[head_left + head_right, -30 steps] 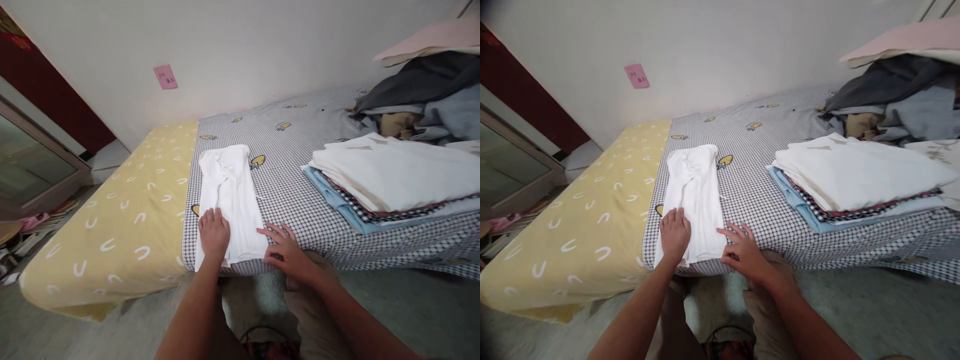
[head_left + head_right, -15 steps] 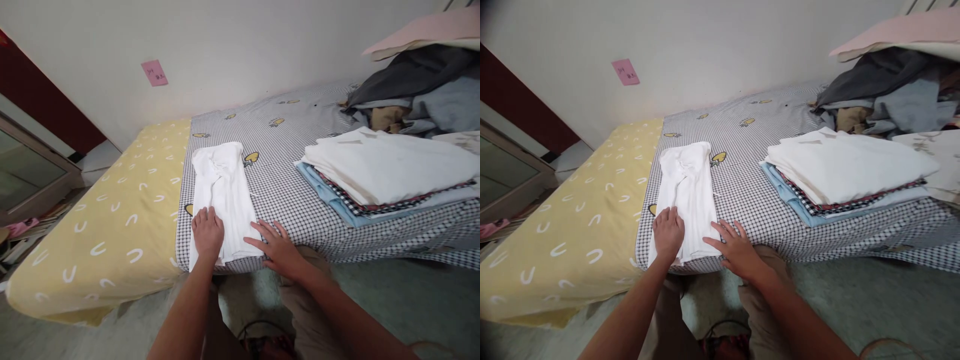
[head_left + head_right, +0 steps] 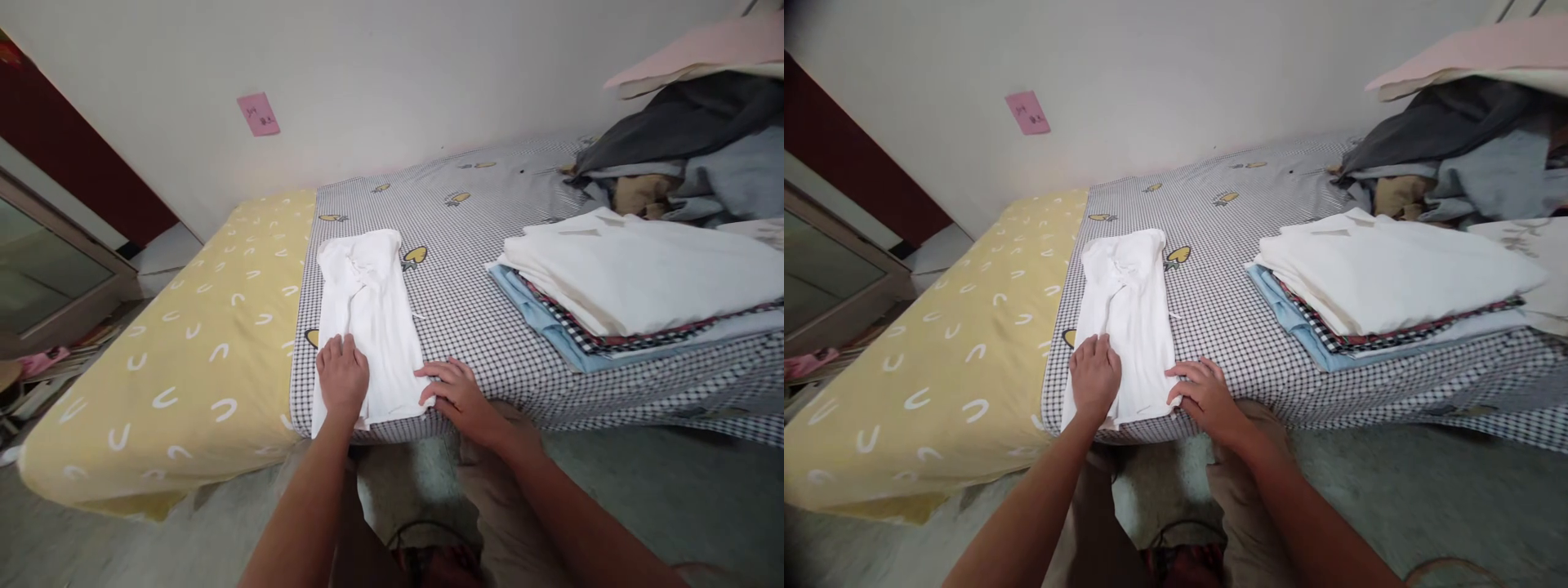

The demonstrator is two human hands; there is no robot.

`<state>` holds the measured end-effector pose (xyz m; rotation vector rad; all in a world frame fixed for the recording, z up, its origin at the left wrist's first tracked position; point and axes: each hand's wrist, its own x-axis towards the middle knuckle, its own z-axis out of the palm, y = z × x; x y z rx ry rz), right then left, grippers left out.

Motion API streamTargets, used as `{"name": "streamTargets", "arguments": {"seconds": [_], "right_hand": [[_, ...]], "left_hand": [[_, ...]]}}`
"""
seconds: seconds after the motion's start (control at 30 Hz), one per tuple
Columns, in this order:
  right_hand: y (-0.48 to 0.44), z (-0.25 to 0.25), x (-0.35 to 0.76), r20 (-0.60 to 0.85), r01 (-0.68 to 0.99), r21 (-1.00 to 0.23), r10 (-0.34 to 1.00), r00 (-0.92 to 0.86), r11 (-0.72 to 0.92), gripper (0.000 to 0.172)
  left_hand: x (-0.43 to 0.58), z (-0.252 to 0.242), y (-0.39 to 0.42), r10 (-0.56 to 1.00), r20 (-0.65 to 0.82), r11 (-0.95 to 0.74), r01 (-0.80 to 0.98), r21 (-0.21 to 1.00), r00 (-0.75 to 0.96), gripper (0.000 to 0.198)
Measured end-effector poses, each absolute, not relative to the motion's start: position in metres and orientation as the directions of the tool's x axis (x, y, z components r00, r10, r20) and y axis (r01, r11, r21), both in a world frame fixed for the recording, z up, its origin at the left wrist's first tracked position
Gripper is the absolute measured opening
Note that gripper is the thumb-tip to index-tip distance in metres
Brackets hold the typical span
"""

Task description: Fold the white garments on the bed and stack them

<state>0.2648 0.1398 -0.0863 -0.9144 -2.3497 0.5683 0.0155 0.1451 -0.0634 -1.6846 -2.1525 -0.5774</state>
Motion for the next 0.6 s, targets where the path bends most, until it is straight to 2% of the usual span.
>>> {"name": "streamTargets", "arguments": {"seconds": [0.3,0.37,0.47,0.53,0.6], "right_hand": [[0.137,-0.1,0.258,0.498,0.576,-0.418,0.707,-0.502,0.703,0.021],[0.134,-0.101,0.256,0.519,0.604,-0.352,0.686,-0.509,0.715,0.037],[0.131,-0.099,0.254,0.472,0.642,-0.251,0.67,-0.573,0.725,0.064],[0.13,-0.096,0.253,0.401,0.652,-0.226,0.679,-0.615,0.724,0.072],[0.131,-0.094,0.253,0.339,0.649,-0.244,0.691,-0.639,0.72,0.073]], "left_hand": [[0.016,-0.062,0.144,0.839,0.485,0.219,0.969,0.114,-0.247,0.043],[0.016,-0.062,0.144,0.838,0.485,0.219,0.969,0.117,-0.248,0.043],[0.016,-0.063,0.144,0.838,0.484,0.222,0.968,0.118,-0.251,0.044],[0.016,-0.063,0.144,0.84,0.481,0.223,0.968,0.118,-0.252,0.044],[0.017,-0.063,0.144,0.842,0.477,0.223,0.968,0.119,-0.252,0.044]]}}
